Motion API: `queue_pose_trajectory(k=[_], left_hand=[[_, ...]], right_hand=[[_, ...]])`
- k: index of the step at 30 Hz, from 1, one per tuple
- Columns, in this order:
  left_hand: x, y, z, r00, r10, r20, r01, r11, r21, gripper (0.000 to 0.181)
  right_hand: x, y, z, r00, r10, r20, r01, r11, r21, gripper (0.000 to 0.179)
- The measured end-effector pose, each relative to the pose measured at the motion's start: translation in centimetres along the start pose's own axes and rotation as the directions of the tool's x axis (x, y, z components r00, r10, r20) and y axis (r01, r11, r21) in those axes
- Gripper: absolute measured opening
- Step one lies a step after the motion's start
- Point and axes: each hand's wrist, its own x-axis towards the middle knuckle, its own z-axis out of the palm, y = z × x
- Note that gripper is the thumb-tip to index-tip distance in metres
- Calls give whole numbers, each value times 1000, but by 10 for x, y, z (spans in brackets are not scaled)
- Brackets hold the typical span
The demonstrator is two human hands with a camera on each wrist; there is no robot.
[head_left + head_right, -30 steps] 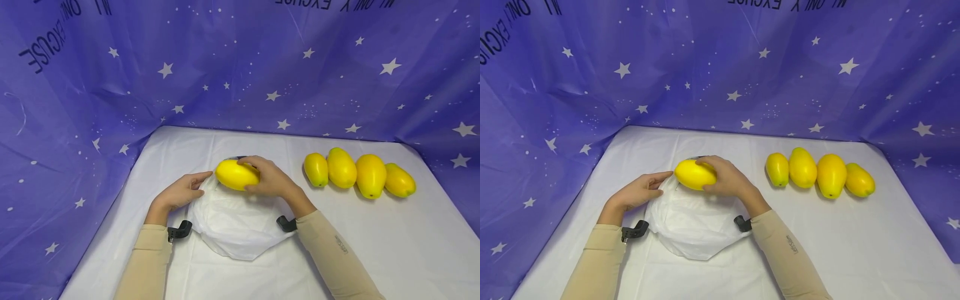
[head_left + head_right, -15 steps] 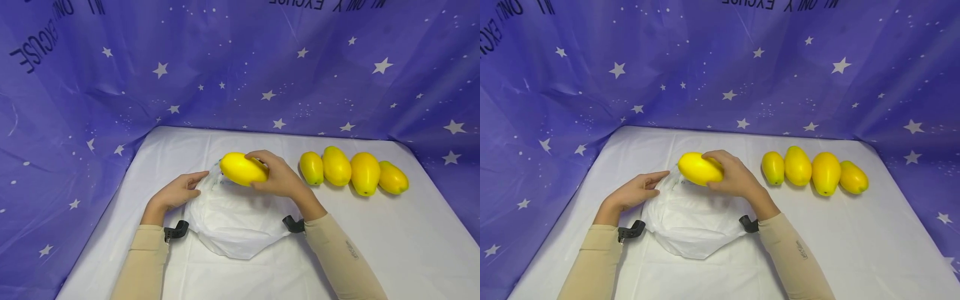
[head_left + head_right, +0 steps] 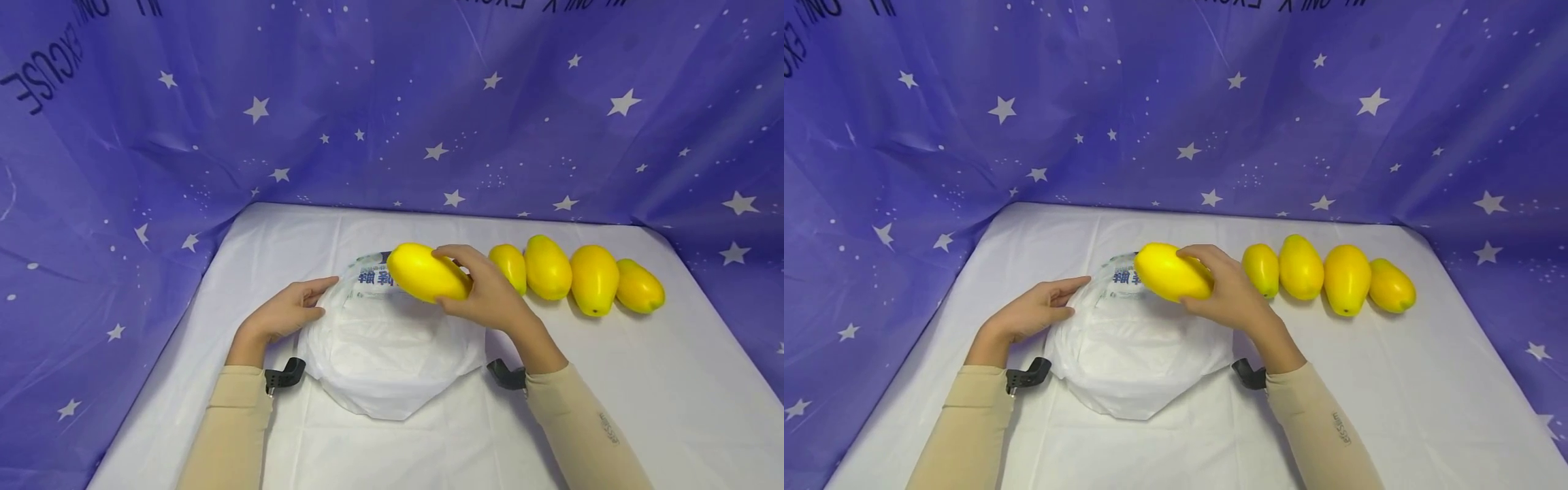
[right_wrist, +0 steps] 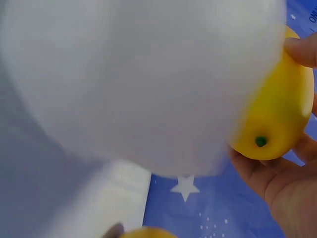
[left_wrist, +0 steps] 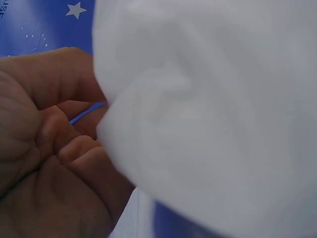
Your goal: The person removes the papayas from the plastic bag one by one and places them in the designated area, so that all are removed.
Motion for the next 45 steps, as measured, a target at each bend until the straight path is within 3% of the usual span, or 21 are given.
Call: queue_pose_trajectory(k=[14, 23, 34, 45], left_hand=[[-1, 3, 0, 1000, -14, 11, 14, 1000, 0, 64], [0, 4, -1, 1000, -12, 9, 12, 1000, 21, 64], [-1, 5, 1, 1000, -23, 15, 23, 1000, -10, 65], [-2, 4, 2, 1000, -19, 24, 19, 1000, -13, 65]], right_hand=[[-39, 14, -33, 990, 66, -127, -72, 997, -41, 73], [-75, 22, -48, 965, 179, -194, -194, 979, -63, 71], [-117, 32, -59, 950, 224, -218, -252, 961, -110, 71], [-157, 41, -55, 906, 369, -206, -396, 912, -111, 74]])
